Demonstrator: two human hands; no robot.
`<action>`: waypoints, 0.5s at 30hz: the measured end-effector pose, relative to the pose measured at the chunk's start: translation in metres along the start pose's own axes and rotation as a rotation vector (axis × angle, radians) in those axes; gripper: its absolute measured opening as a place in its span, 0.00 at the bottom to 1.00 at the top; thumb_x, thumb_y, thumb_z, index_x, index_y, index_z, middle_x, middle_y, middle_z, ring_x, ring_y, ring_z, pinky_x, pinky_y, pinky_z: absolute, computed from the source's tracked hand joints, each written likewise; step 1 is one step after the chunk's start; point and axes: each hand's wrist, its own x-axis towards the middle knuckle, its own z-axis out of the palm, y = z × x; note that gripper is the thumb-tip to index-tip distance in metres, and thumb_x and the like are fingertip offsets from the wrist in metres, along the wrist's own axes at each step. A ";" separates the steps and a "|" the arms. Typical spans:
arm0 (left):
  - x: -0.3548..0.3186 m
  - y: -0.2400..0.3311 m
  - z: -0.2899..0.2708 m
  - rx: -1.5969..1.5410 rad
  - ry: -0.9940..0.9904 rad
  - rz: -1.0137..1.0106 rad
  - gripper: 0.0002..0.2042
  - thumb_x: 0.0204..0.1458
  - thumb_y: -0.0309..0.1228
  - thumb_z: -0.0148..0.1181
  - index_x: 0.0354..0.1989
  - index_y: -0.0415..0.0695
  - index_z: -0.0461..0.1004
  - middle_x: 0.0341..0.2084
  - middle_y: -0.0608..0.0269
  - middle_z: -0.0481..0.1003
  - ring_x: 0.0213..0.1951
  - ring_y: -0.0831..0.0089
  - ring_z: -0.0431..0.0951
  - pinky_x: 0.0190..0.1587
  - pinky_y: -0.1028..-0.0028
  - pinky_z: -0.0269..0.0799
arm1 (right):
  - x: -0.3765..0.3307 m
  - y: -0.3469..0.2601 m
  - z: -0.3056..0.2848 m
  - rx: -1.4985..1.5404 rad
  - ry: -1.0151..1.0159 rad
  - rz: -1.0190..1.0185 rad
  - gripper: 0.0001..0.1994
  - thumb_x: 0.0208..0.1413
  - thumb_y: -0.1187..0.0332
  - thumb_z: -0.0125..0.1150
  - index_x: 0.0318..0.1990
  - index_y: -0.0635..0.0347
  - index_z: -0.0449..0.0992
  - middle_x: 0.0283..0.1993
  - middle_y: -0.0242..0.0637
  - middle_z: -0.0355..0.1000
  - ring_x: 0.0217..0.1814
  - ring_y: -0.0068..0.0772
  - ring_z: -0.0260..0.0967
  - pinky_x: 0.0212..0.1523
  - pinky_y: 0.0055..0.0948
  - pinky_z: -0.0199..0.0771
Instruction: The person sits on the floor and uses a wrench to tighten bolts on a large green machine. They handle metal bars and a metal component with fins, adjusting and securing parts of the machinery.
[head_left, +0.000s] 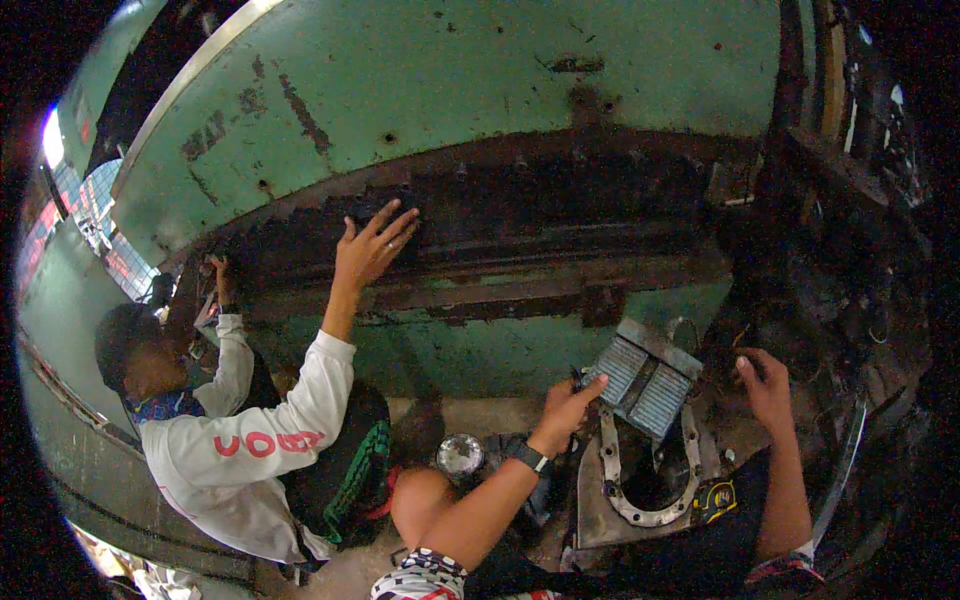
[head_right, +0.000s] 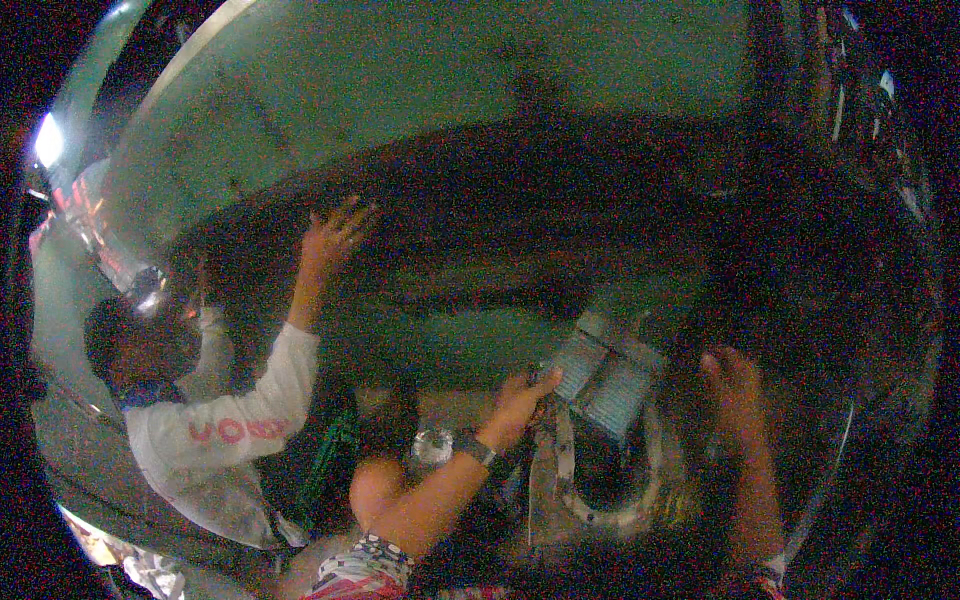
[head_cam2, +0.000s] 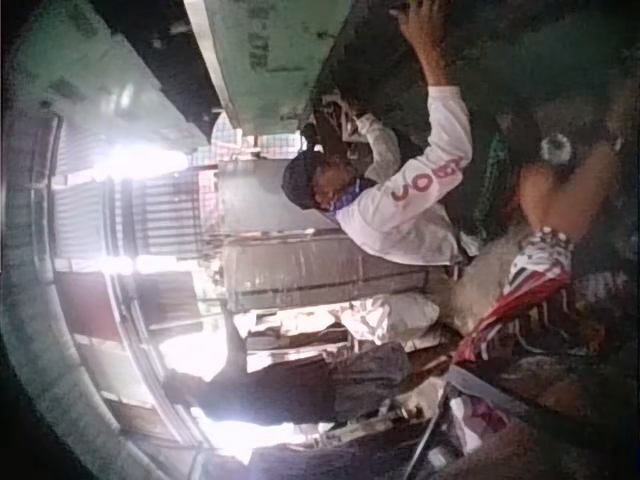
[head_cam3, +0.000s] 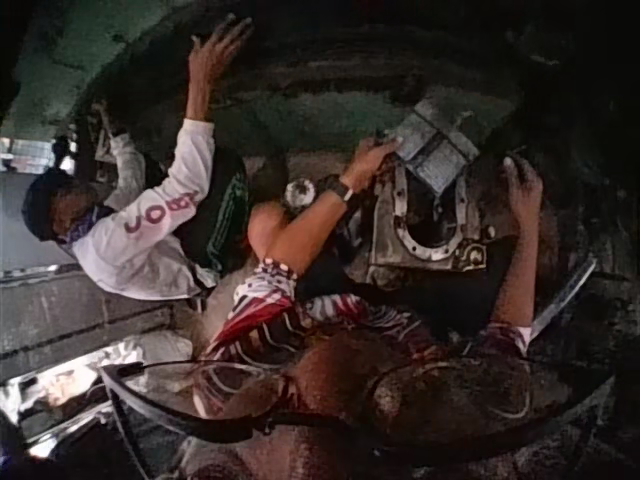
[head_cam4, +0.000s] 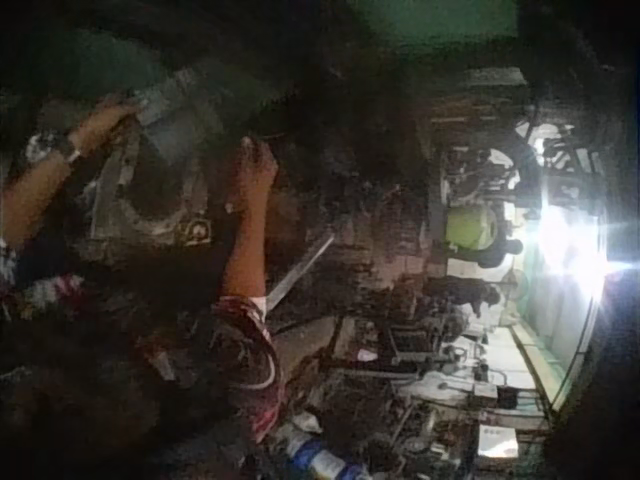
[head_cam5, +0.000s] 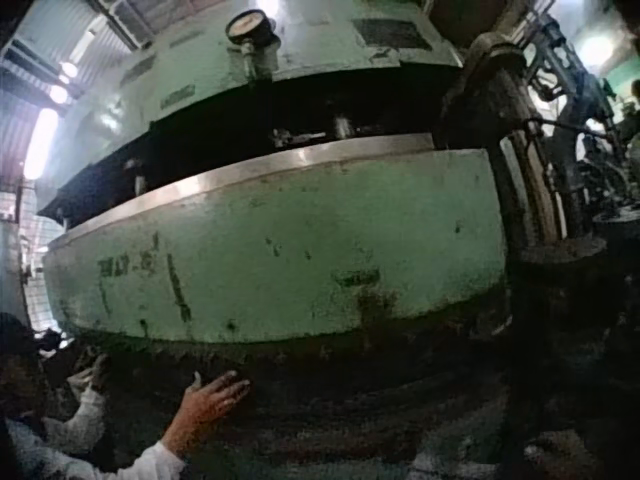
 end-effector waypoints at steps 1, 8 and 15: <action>0.000 -0.001 0.000 -0.005 -0.018 0.014 0.19 0.53 0.50 0.68 0.30 0.46 0.74 0.20 0.76 0.67 0.20 0.83 0.62 0.21 0.77 0.53 | 0.000 0.001 0.001 0.038 -0.001 -0.003 0.14 0.62 0.64 0.60 0.45 0.68 0.78 0.34 0.38 0.77 0.36 0.26 0.73 0.41 0.29 0.72; 0.007 -0.014 -0.007 0.007 -0.033 0.039 0.22 0.52 0.52 0.67 0.37 0.43 0.76 0.23 0.75 0.69 0.24 0.84 0.63 0.25 0.76 0.57 | 0.009 -0.096 0.001 0.066 -0.168 -0.059 0.14 0.60 0.64 0.63 0.47 0.67 0.79 0.40 0.40 0.79 0.43 0.28 0.74 0.46 0.30 0.72; 0.008 -0.034 -0.006 0.008 -0.004 0.052 0.31 0.49 0.58 0.67 0.44 0.40 0.76 0.26 0.72 0.72 0.25 0.80 0.66 0.27 0.75 0.61 | 0.058 -0.150 0.078 0.338 -0.462 -0.193 0.21 0.60 0.61 0.65 0.54 0.68 0.74 0.51 0.40 0.76 0.49 0.29 0.73 0.52 0.33 0.74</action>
